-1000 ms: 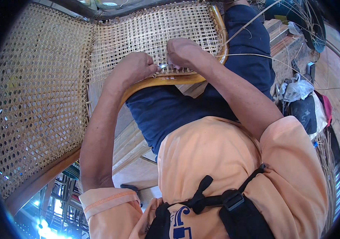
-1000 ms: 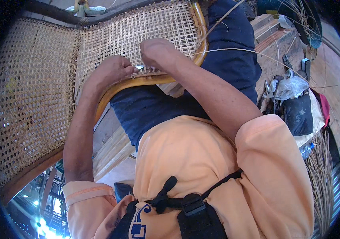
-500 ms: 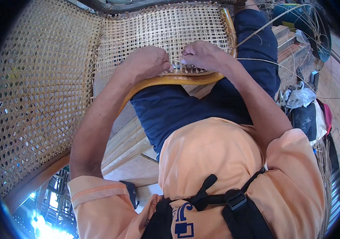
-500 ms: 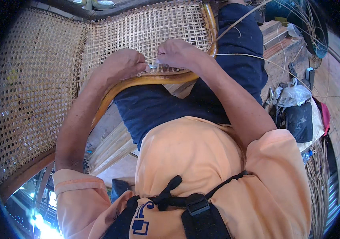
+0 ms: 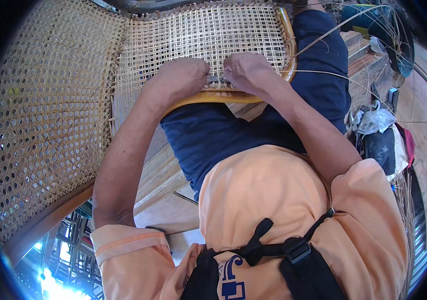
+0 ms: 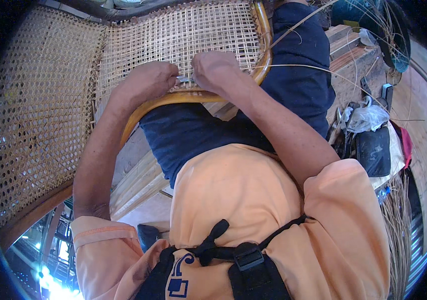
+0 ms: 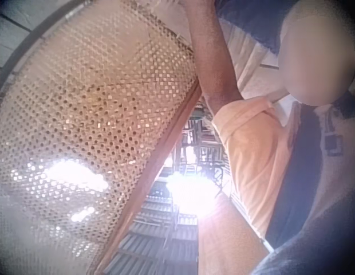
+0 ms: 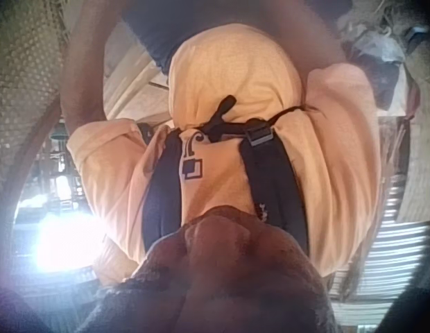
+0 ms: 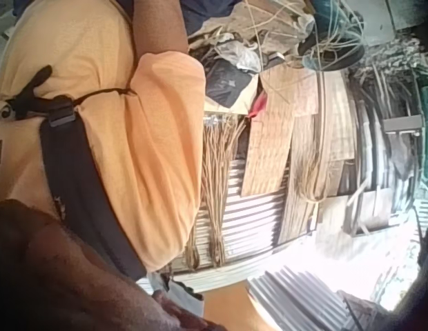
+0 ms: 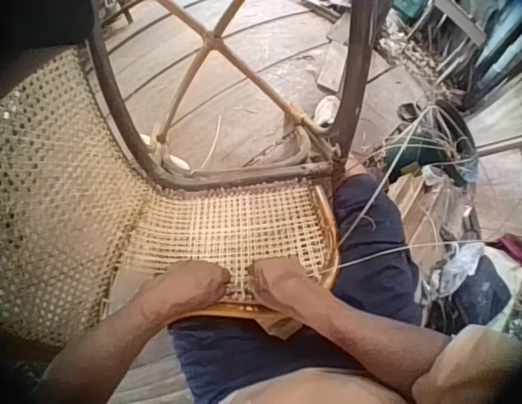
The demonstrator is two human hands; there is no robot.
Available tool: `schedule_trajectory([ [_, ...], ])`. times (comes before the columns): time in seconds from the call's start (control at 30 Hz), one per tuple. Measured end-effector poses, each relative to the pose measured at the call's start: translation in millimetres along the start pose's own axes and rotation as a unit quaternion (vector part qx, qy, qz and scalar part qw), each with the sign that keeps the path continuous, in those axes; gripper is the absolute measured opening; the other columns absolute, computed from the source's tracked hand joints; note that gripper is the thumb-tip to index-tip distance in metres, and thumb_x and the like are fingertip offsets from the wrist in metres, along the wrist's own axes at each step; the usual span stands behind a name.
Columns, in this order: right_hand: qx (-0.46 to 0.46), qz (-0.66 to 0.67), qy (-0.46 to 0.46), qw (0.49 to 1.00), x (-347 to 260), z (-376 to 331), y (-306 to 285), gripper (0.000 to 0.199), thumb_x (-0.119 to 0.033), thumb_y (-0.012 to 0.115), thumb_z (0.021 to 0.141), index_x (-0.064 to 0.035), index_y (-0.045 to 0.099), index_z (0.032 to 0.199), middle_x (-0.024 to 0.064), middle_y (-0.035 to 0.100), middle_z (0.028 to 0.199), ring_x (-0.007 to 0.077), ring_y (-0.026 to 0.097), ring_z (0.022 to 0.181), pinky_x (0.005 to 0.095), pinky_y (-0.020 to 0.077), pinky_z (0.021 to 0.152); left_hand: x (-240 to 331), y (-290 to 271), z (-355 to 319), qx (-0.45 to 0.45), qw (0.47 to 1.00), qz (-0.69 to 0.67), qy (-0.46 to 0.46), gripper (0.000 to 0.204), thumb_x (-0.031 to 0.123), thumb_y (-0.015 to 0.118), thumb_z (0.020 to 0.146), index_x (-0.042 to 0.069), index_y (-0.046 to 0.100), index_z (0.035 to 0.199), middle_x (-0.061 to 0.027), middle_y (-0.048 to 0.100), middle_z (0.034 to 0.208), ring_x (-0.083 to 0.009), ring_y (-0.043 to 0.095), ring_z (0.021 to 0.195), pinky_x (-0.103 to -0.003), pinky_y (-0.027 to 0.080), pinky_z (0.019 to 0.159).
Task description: Weaving and repairing the rattan seat of a chair.
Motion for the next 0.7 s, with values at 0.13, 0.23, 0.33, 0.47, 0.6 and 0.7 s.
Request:
schedule_trajectory([
  [0.13,0.035,-0.038,-0.003,0.999,-10.9,-5.9,-0.3,0.020,-0.026,0.057,0.081,-0.0078,0.064,0.081,0.0135,0.063,0.077,0.0314,0.062,0.071,0.0386,0.0500,0.064,-14.5,-23.1,-11.4,0.069,0.991,0.079,-0.079,0.019,0.019,0.052,0.081,0.005,0.063,0.089,-0.0172,0.063,0.083,-0.0346,0.061,0.080,-0.045,0.048,0.070],
  [0.23,0.015,0.022,-0.019,0.999,-1.1,-3.6,-7.0,0.019,-0.025,0.057,0.080,-0.0071,0.062,0.078,0.0124,0.062,0.072,0.0299,0.061,0.067,0.0376,0.0496,0.062,-7.5,-20.6,-9.4,0.004,0.995,0.051,-0.086,0.020,0.019,0.052,0.081,0.005,0.063,0.088,-0.0171,0.064,0.082,-0.0345,0.062,0.080,-0.045,0.048,0.070],
  [0.33,-0.011,0.109,-0.042,0.993,5.9,2.2,-8.5,0.018,-0.022,0.055,0.079,-0.0058,0.061,0.075,0.0124,0.060,0.064,0.0285,0.061,0.062,0.0369,0.0491,0.059,0.2,-10.2,-5.4,-0.006,0.991,0.091,-0.095,0.021,0.022,0.052,0.081,0.005,0.064,0.086,-0.0170,0.064,0.080,-0.0343,0.063,0.078,-0.045,0.049,0.069],
  [0.47,0.035,0.247,-0.033,0.968,12.3,-0.2,3.1,0.019,-0.019,0.051,0.077,-0.0035,0.062,0.075,0.0129,0.059,0.057,0.0272,0.061,0.056,0.0352,0.0490,0.057,13.1,-14.8,-2.1,-0.012,0.990,0.100,-0.095,0.024,0.025,0.052,0.082,0.005,0.065,0.083,-0.0169,0.064,0.078,-0.0337,0.063,0.077,-0.045,0.050,0.068],
  [0.6,-0.029,0.138,-0.010,0.990,7.1,-2.1,-5.8,0.021,-0.020,0.049,0.077,-0.0030,0.062,0.077,0.0153,0.060,0.063,0.0301,0.062,0.062,0.0362,0.0499,0.061,11.7,-14.0,-2.1,-0.024,0.990,0.111,-0.088,0.026,0.029,0.053,0.083,0.005,0.065,0.082,-0.0162,0.064,0.077,-0.0328,0.063,0.076,-0.043,0.050,0.067],
  [0.7,0.028,0.099,-0.047,0.994,1.9,-6.1,-11.1,0.022,-0.020,0.049,0.076,-0.0025,0.062,0.078,0.0183,0.062,0.073,0.0336,0.062,0.071,0.0380,0.0500,0.066,-1.9,-6.4,-5.0,-0.019,0.997,0.052,-0.051,0.028,0.031,0.054,0.084,0.005,0.064,0.082,-0.0149,0.064,0.076,-0.0324,0.062,0.072,-0.043,0.048,0.065],
])
Point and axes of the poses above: each hand's wrist, its own z-axis towards the middle knuckle, its own y-axis out of the palm, x = y × z, the point moved 3 cm from there along z, towards the middle knuckle
